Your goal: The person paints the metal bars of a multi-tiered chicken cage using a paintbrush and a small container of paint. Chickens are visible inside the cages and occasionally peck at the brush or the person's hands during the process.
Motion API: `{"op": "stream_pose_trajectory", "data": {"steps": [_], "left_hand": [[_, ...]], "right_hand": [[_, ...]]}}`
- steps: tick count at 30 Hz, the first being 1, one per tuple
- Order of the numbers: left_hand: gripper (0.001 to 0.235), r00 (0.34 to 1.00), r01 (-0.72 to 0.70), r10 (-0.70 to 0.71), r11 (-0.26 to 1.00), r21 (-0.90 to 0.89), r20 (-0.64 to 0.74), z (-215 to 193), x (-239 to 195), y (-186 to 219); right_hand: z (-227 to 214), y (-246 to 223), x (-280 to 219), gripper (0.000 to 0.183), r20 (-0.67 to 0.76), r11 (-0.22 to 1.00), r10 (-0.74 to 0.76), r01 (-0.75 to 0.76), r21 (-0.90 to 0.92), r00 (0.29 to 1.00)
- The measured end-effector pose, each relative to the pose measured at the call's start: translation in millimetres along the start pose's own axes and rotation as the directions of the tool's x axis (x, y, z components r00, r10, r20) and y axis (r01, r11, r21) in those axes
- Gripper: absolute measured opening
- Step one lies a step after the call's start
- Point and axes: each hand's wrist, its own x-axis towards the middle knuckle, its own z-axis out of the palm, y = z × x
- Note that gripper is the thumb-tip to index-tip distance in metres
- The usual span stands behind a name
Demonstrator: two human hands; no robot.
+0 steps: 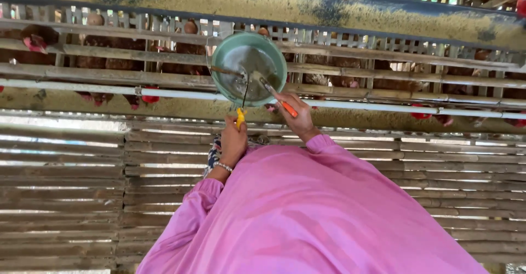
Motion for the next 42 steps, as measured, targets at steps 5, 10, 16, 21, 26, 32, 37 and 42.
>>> {"op": "stream_pose_trajectory", "data": {"steps": [5,10,16,21,26,32,37,42], "left_hand": [[0.029,0.999,-0.038,0.038,0.999,0.028,0.013,-7,3,7],[0.031,0.996,-0.033,0.033,0.999,0.003,0.078,-16,5,3],[0.033,0.981,-0.073,0.066,0.997,0.03,0.184,-42,17,-5],[0.035,0.961,-0.105,0.09,0.994,0.044,0.261,-51,45,-30],[0.036,0.944,-0.149,0.118,0.986,0.081,0.307,-71,56,-32],[0.034,0.913,-0.206,0.159,0.975,0.089,0.375,-107,76,-34],[0.034,0.888,-0.283,0.21,0.951,0.125,0.41,-127,84,-29],[0.032,0.859,-0.289,0.202,0.95,0.121,0.47,-147,48,8]], "right_hand": [[-3,3,3,0.018,0.018,1.0,0.012,-0.012,-0.011,1.0],[1,8,-7,0.019,0.023,0.997,0.053,-0.052,-0.059,0.998],[13,-15,-13,0.021,-0.075,0.993,0.105,-0.109,-0.045,0.992],[33,-35,-13,0.02,-0.183,0.98,0.167,-0.184,-0.082,0.969],[54,-20,-16,0.017,-0.25,0.952,0.264,-0.294,-0.088,0.932],[98,53,-9,0.016,-0.393,0.814,0.419,-0.53,-0.236,0.819],[101,52,9,0.013,-0.542,0.64,0.613,-0.763,-0.086,0.575],[85,-70,14,0.017,-0.596,0.854,0.385,-0.517,-0.059,0.705]]}}
